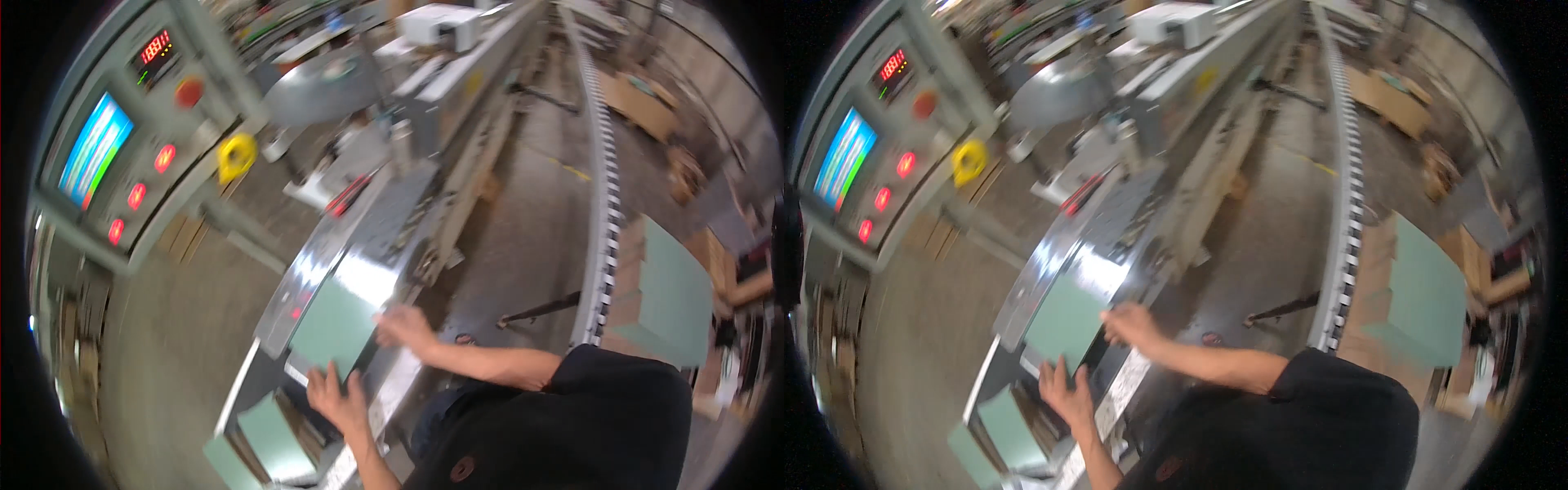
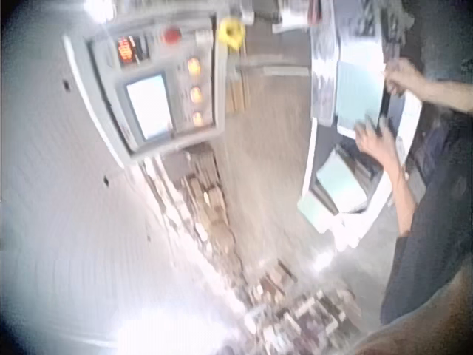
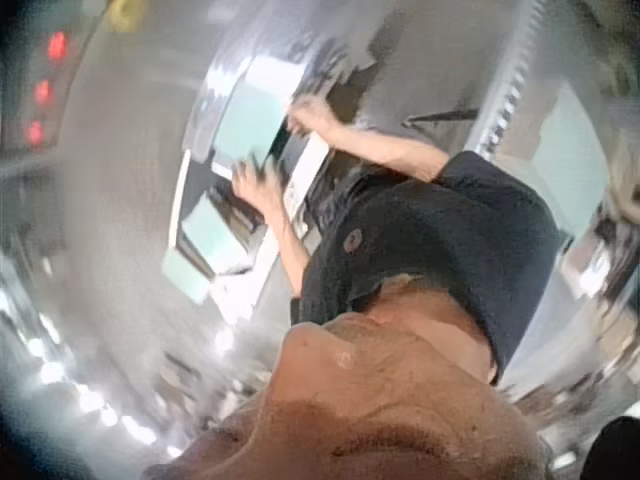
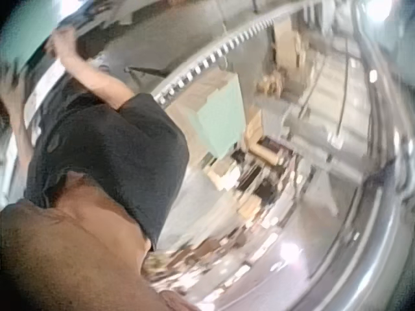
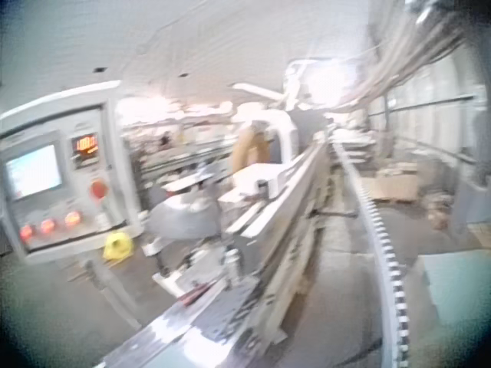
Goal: The person repeatedly places light green rectangular panels onto a machine table, aligns them, and pushes them through a processing mechanism. After processing, the person stacks the panels on a nearby wooden pallet. The person also gathers a stack of processed panels from the pallet and returns them to the machine table to continue the cycle.
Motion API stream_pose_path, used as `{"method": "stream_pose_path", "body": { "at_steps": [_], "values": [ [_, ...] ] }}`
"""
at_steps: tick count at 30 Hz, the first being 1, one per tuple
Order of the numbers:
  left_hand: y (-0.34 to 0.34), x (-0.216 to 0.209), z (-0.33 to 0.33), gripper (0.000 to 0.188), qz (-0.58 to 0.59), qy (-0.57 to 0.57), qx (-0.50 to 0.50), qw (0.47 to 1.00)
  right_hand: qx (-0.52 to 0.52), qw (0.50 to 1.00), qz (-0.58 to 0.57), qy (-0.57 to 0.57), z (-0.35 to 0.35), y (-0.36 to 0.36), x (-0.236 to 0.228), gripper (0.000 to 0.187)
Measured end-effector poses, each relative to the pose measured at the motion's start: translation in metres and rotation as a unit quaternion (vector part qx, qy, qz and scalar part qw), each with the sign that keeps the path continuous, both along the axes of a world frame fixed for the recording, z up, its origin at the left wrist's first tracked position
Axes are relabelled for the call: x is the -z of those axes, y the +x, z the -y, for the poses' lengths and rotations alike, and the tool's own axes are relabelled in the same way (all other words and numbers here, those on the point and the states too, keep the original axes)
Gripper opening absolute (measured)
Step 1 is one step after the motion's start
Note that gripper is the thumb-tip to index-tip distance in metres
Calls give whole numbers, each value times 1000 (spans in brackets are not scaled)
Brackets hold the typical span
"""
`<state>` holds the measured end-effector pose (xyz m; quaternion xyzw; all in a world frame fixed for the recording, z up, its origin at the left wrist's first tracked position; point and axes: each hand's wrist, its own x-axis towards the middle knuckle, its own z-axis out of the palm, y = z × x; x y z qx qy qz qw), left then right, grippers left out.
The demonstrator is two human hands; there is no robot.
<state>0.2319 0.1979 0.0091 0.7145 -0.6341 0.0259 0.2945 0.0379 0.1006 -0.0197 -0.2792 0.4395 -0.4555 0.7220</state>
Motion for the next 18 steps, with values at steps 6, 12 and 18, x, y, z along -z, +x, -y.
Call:
{"method": "stream_pose_path", "body": {
  "at_steps": [6, 12, 18],
  "values": [
    [18, 34, 0, 49, 5, -32, 8, 999, 0, 955, -212, -208, -52, 13, 2, 64],
    [14, 31, 2, 54, 2, -53, 21, 998, -39, 939, -239, -244, -61, 38, 8, 74],
    [30, 42, 3, 54, 29, -74, 58, 995, -49, 918, -289, -266, -59, 49, 13, 77]
  ]
}}
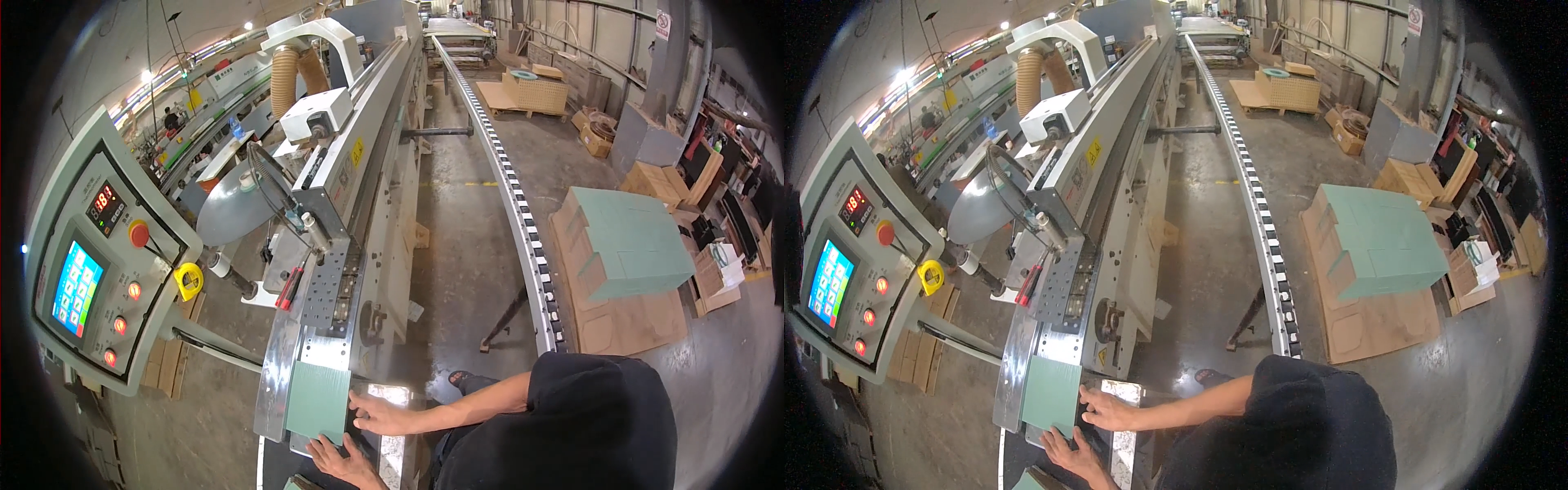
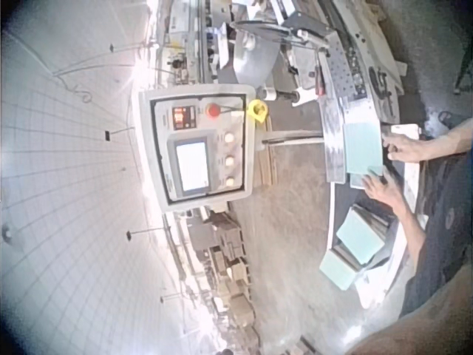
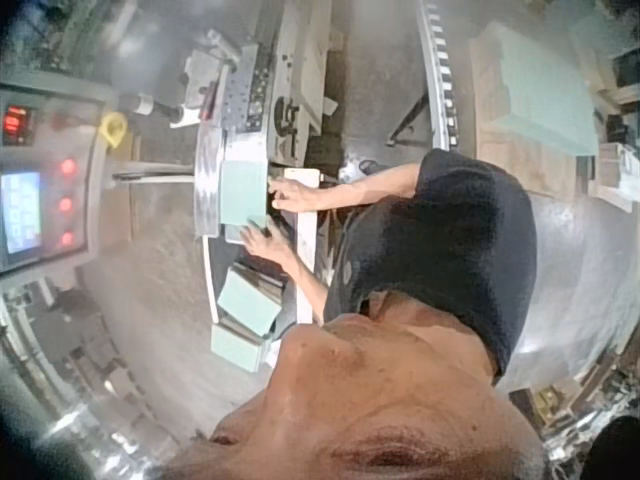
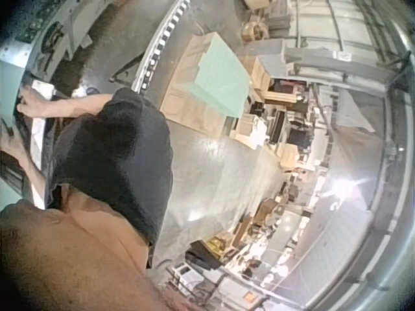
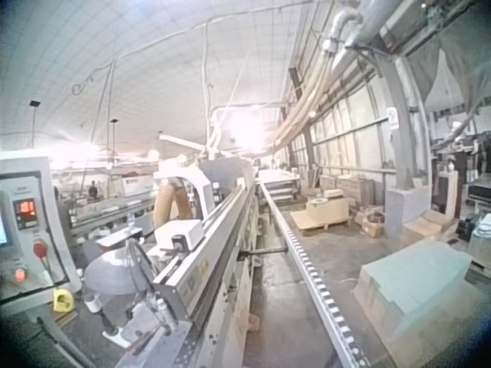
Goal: The person repeatedly places light green rectangular panels onto a machine table, aligns them, and pushes them through a processing mechanism. After processing, the person stacks the panels on a nearby wooden pallet. The person also gathers a stack of processed panels from the pallet and returns them to the machine table to continue the cycle.
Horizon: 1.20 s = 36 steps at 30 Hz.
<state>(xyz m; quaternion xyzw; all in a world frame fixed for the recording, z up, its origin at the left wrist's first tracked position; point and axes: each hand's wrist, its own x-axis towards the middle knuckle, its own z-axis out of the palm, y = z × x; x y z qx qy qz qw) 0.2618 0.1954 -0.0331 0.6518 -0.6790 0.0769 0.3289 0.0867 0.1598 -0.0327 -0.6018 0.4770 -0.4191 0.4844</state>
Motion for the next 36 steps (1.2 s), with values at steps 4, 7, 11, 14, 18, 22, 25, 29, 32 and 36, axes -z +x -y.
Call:
{"method": "stream_pose_path", "body": {
  "at_steps": [4, 7, 11, 14, 18, 22, 25, 29, 32, 36],
  "values": [
    [6, 7, -1, 53, 35, -16, -4, 999, -9, 1000, -2, 5, -1, -4, -18, 74],
    [5, 2, -4, 51, 19, -16, 1, 1000, -13, 996, -34, -80, 2, -3, -18, 67],
    [-15, -15, -1, 51, -3, 39, -19, 999, 18, 998, -3, -56, 8, -10, -11, 60],
    [-25, -15, 11, 50, -21, 21, -1, 1000, 21, 998, -30, -49, 19, -21, -17, 58],
    [-55, -15, 37, 48, -38, 15, 10, 999, 40, 994, -24, -101, 42, -51, -17, 55],
    [-92, -15, 70, 48, -44, 15, 23, 999, 38, 998, 21, -42, 73, -87, -23, 55],
    [-121, -20, 95, 55, -44, 48, 30, 997, 54, 996, 10, -76, 98, -115, -24, 56],
    [-160, -21, 132, 51, -59, 28, 51, 997, 80, 995, -5, -54, 131, -152, -31, 49],
    [-195, -25, 163, 51, -51, 57, 38, 996, 105, 993, 1, -58, 160, -183, -28, 45],
    [-236, -24, 202, 45, -67, 32, 57, 996, 112, 993, -23, -44, 195, -223, -29, 46]
  ]
}}
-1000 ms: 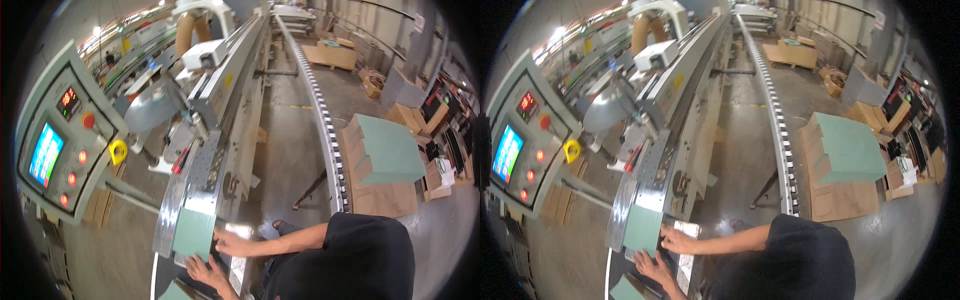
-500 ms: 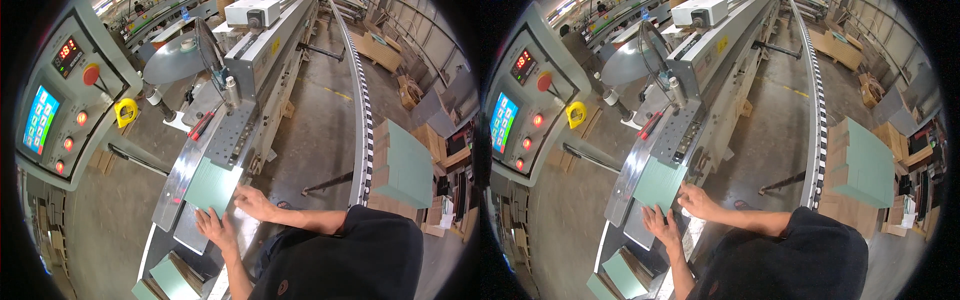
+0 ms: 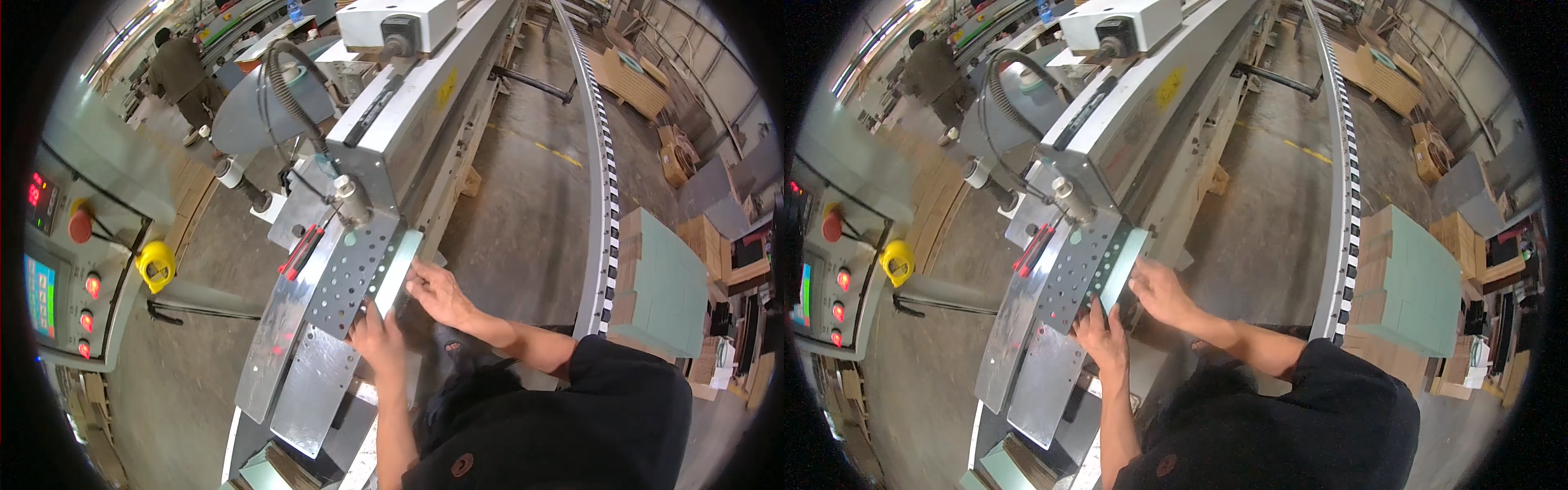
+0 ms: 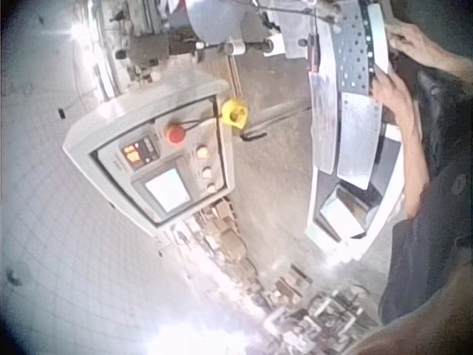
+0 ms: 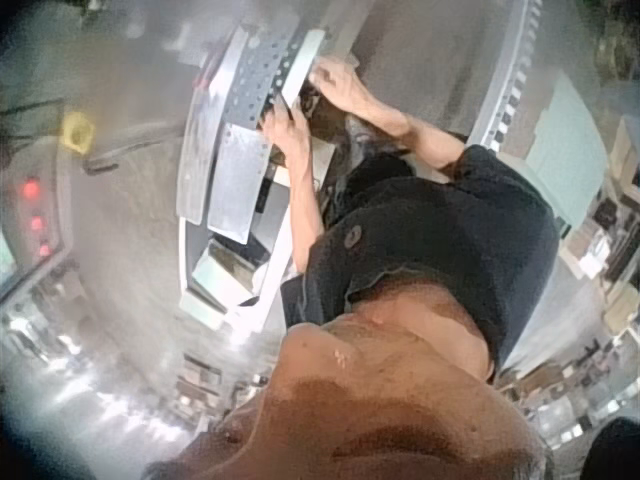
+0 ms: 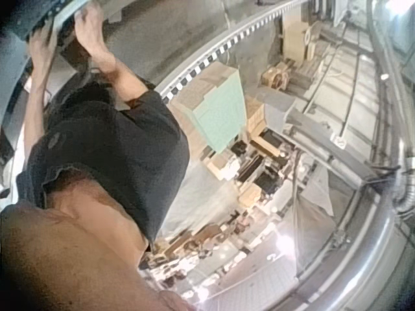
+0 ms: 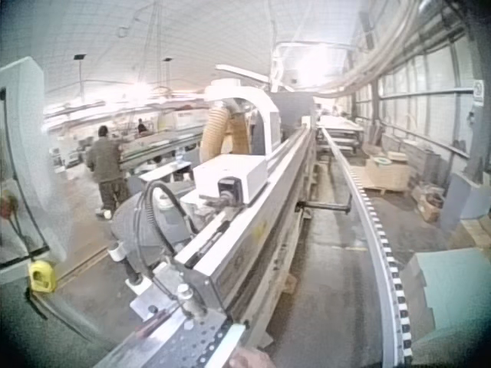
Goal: The person repeatedly places light green rectangular panels onto a machine table, aligns them, and pushes them through a processing mechanism. After processing, the person stacks the panels on a nearby wooden pallet. The person also gathers a stack of processed panels from the pallet and returns them to the machine table to continue the cycle.
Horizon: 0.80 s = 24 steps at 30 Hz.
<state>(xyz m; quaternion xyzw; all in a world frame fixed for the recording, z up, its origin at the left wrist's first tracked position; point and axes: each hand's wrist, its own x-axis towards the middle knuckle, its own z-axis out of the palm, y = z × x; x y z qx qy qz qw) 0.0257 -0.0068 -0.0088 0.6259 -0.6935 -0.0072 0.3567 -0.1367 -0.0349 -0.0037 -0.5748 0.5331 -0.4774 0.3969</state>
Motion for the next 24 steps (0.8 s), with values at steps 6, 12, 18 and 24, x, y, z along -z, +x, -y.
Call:
{"method": "stream_pose_path", "body": {
  "at_steps": [6, 12, 18, 24],
  "values": [
    [-46, -17, 39, 43, -43, 22, 54, 997, 49, 991, -83, -96, 40, -42, 1, 49],
    [-35, -53, -3, 39, -73, 22, 106, 991, 93, 989, -59, -97, 20, -35, -20, 51],
    [38, -62, -159, 25, -206, 35, 16, 978, -168, 984, 7, -65, -76, 77, -48, 38],
    [126, -43, -295, 23, -412, 51, -335, 846, -414, 903, 9, -118, -135, 234, -46, 48]
  ]
}}
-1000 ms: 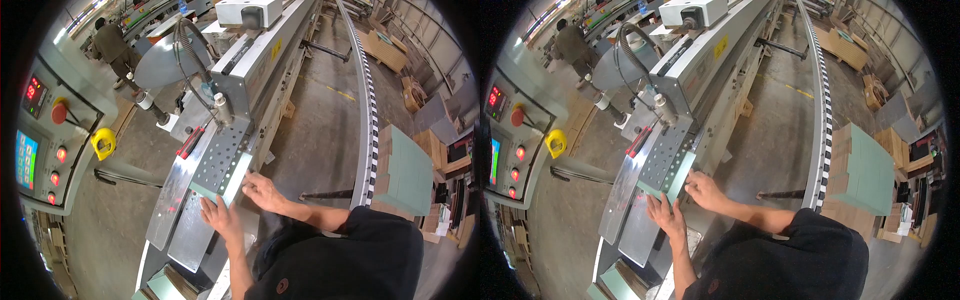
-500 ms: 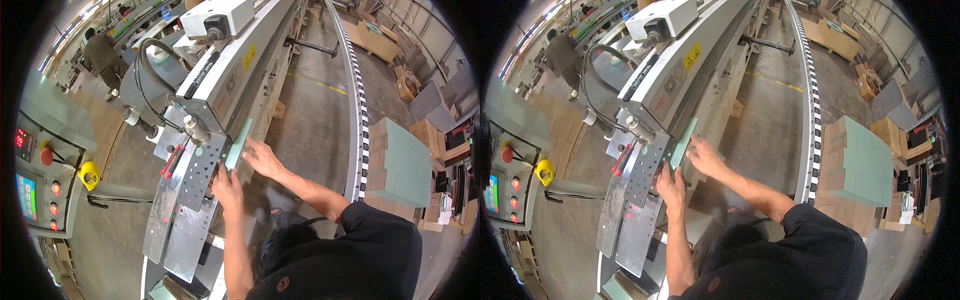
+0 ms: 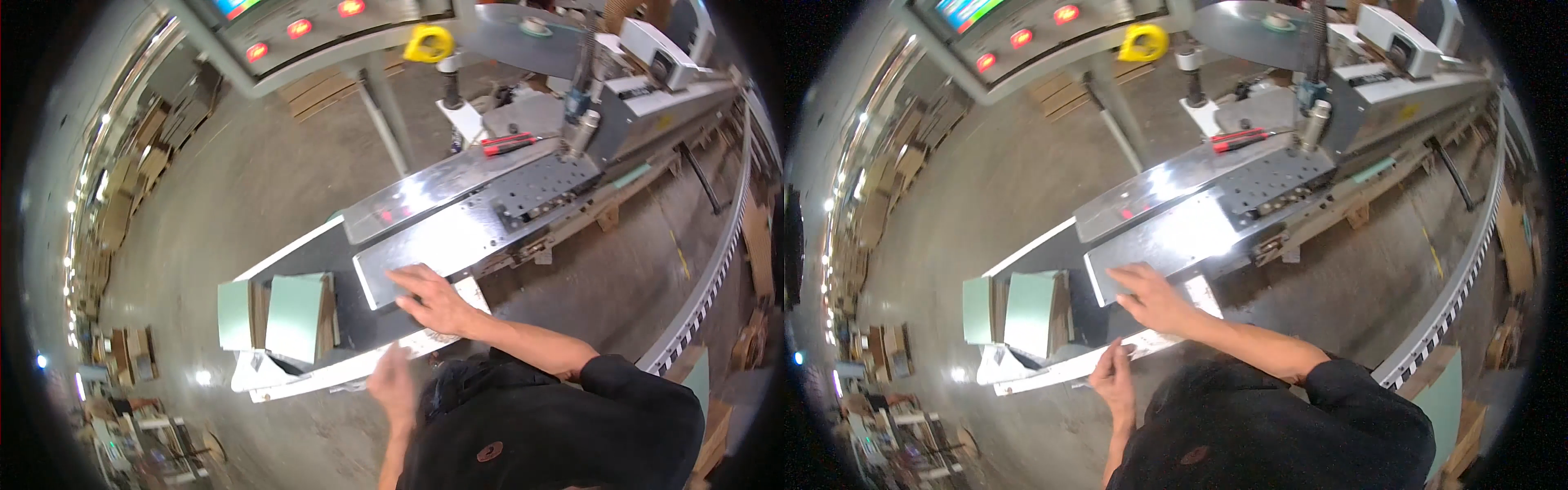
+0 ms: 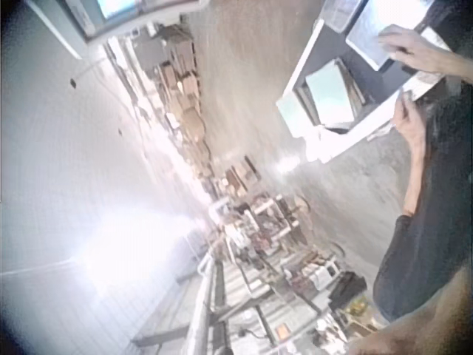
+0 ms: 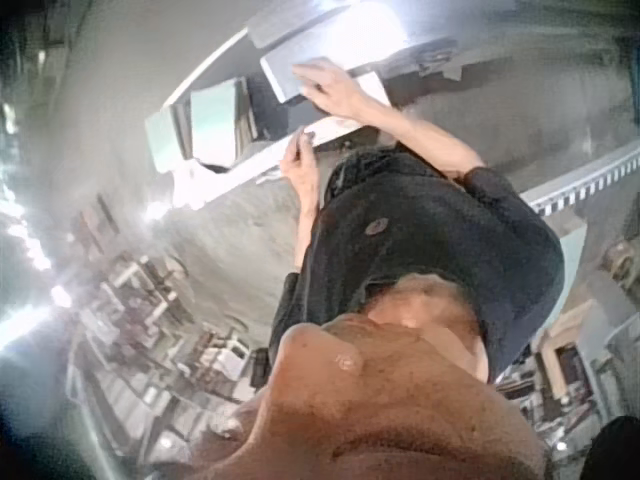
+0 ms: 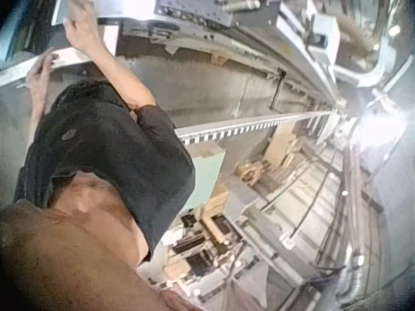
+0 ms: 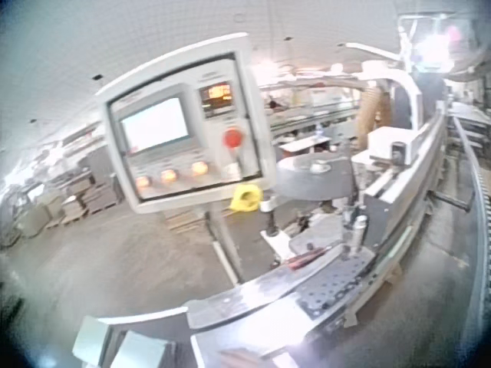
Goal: The person repeatedly places light green rectangular panels onto a machine table, aligns them, and pushes them through a processing mechanism. After processing, the person stacks the panels on a nearby wooden pallet. The person also gathers a stack of processed panels from the pallet and returns them to the machine table to continue the cycle.
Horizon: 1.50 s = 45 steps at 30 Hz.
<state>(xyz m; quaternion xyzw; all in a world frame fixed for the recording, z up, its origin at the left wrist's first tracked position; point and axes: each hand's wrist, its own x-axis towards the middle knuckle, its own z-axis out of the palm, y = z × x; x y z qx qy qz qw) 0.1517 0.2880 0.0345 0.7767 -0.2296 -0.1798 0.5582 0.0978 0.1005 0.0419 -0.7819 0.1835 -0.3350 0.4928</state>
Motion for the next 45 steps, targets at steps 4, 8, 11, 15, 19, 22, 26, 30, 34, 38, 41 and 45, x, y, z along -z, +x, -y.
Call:
{"method": "stream_pose_path", "body": {
  "at_steps": [4, 8, 11, 15, 19, 22, 26, 30, 34, 38, 41, 45],
  "values": [
    [52, 10, -54, 30, -38, -65, -189, 979, -52, 990, 4, -129, -14, 103, 9, 53],
    [108, 29, -74, 39, -106, -104, -255, 956, -50, 972, -82, -216, -28, 160, 24, 52],
    [143, 37, -89, 44, -165, -94, -243, 951, -44, 972, -128, -193, -55, 157, 23, 49],
    [168, 43, -98, 39, -195, -121, -199, 953, -8, 999, -41, -23, -79, 145, 31, 36],
    [161, 31, -97, 29, -196, -201, -112, 953, -71, 885, 21, 460, -77, 137, 45, 29],
    [135, 13, -104, 26, -204, -193, -73, 957, -47, 866, 18, 497, -83, 89, 16, 27],
    [94, 17, -73, 25, -193, -127, 28, 973, 53, 827, 64, 556, -74, 5, 16, 25],
    [68, 13, -7, 32, -220, -46, 137, 965, 157, 817, 118, 542, -50, -54, 24, 20],
    [67, 12, 45, 31, -73, 63, 162, 982, 185, 811, 176, 526, -20, -69, 53, 22],
    [73, 2, 59, 26, 170, 113, 140, 969, 229, 815, 170, 504, -3, -55, 61, 22],
    [81, -3, 65, 41, 312, 56, 163, 934, 247, 823, 160, 486, -4, -50, 64, 24],
    [86, -2, 79, 50, 371, 41, 230, 899, 266, 825, 120, 484, -13, -55, 62, 30]
  ]
}}
